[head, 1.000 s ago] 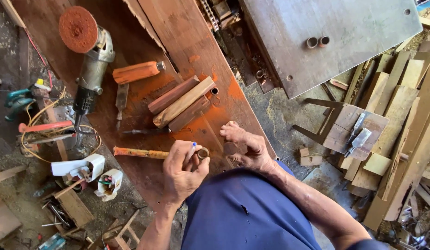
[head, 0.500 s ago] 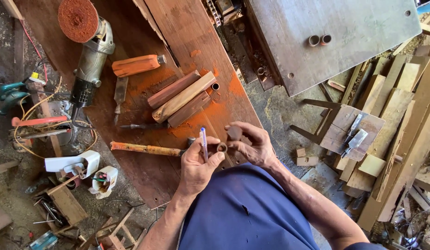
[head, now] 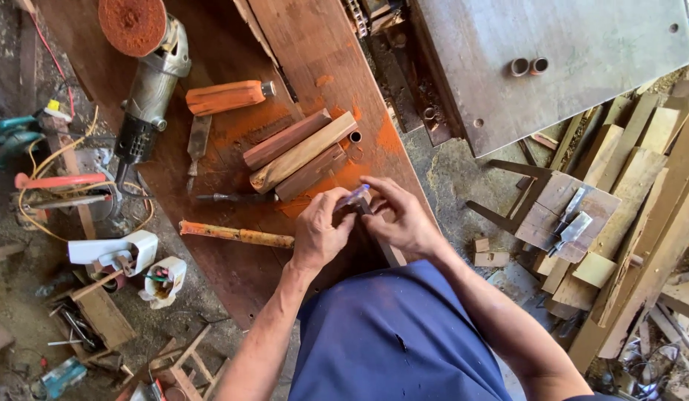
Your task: Marking a small wooden piece with a pen and then sanding it using an angle grinder.
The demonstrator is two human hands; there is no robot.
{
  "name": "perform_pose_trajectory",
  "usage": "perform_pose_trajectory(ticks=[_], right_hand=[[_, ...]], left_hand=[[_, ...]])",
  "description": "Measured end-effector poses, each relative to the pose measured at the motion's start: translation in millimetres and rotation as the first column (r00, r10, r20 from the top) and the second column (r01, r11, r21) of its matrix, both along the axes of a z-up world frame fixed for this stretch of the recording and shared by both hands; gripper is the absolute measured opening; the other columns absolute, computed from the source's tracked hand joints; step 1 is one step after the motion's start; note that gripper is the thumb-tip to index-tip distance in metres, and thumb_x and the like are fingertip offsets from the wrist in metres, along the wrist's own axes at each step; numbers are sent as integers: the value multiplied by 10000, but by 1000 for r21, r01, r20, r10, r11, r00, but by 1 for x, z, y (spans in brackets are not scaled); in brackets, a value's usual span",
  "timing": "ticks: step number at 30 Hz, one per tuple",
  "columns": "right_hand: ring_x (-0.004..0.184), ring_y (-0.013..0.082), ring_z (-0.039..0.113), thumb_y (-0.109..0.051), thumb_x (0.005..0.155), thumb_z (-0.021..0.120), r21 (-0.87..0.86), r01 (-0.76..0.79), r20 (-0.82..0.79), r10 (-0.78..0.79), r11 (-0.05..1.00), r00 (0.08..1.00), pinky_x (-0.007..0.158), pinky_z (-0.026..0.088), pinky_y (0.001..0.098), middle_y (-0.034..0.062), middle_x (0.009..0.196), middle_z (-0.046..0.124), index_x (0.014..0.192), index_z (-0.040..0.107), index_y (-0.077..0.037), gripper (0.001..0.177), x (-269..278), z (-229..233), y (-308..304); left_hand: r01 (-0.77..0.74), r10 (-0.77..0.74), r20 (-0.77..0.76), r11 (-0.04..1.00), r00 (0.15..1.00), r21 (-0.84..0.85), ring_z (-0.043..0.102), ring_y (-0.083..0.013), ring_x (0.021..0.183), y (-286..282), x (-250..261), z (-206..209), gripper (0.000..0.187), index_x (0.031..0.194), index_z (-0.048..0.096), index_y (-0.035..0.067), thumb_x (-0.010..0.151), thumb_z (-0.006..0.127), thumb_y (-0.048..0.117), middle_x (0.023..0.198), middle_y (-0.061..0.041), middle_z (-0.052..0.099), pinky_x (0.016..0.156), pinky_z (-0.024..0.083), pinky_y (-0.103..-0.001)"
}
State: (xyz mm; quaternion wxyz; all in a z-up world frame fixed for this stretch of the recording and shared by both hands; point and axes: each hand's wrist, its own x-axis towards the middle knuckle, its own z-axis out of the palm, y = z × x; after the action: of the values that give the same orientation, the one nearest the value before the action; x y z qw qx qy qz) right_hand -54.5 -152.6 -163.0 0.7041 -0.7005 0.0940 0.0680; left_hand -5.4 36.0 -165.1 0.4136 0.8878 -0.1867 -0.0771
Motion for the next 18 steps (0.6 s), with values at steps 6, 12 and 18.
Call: perform_pose_trajectory(ticks=[6,12,18], right_hand=[[628,208,721,74,808,757,279,225,-227,-164,934,960,597,650,365,152,720,722,960,753,30,158,34,5,-8],[608,266,733,128,760,763,384,596,-386,-464,705,797,560,667,399,239,818,705,1024,714,81,272,27,-45,-32],[638,241,740,127,770,805,215,560,-194,-527,800,827,578,659,347,212,806,730,995,729,81,242,6,-44,-38]], left_hand=[[57,-53,213,998,976,-13,705,-231,754,-33,19,18,326,1067,716,170,770,834,103,873,-29,674,675,606,-344],[-10,103,-416,975,903,221,703,-449,884,-36,-16,29,575,1050,516,109,655,818,398,995,-182,607,742,590,-568],[44,8,-233,975,972,219,719,-406,845,-42,-22,-34,503,1095,528,133,690,802,253,923,-138,619,701,576,-534]])
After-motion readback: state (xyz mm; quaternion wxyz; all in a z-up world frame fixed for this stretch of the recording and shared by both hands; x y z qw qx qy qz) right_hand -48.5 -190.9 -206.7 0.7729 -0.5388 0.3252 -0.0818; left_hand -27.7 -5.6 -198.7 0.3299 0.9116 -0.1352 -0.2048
